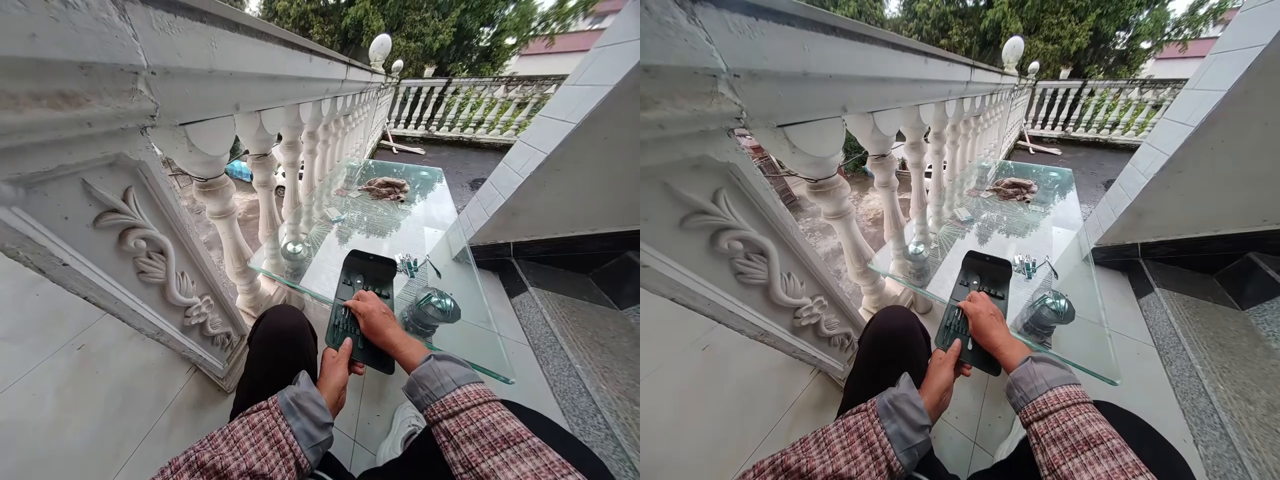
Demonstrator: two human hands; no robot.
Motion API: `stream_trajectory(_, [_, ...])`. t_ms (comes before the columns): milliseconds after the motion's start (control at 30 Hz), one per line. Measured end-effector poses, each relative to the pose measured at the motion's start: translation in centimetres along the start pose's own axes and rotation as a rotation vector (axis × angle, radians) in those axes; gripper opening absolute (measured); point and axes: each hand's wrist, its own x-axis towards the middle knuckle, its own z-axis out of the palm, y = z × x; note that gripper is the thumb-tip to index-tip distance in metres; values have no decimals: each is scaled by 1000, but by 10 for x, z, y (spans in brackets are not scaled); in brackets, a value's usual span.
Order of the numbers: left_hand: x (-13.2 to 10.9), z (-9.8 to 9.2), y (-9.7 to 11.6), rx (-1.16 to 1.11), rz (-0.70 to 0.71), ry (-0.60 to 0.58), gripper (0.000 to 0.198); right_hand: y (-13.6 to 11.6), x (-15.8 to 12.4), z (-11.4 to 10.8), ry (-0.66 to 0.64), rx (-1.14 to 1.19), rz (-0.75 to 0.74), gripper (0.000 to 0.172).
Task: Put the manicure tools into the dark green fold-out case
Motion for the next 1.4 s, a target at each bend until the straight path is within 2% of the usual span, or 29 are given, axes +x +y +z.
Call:
stream_trajectory(200, [0,0,1,-9,0,-1,50,-1,-6,0,-7,-61,-79,34])
stream_trajectory(367, [1,1,2,-1,0,9,51,3,-11,-4,102,-137,-4,45])
stream_trajectory(467, [1,2,3,8,-9,5,50,26,-14,-9,147,-147,137,42])
stream_trajectory(600, [-1,2,5,22,-27,-4,50,75,-26,-21,192,-214,387,35])
stream_trajectory(733, [-2,1,7,25,-36,0,50,103,-43,-22,203,-266,490,34])
stream_trajectory(867, [-2,3,7,17,-35,9,49,100,-59,-8,164,-286,468,34])
stream_trajectory(1033, [-2,4,5,22,-34,19,48,88,-77,7,179,-330,338,39])
stream_trajectory(1233, [-2,5,5,23,-24,20,49,81,-90,12,222,-331,246,43])
stream_trajectory(1400, [-2,5,5,32,-31,23,52,91,-92,12,236,-315,257,48])
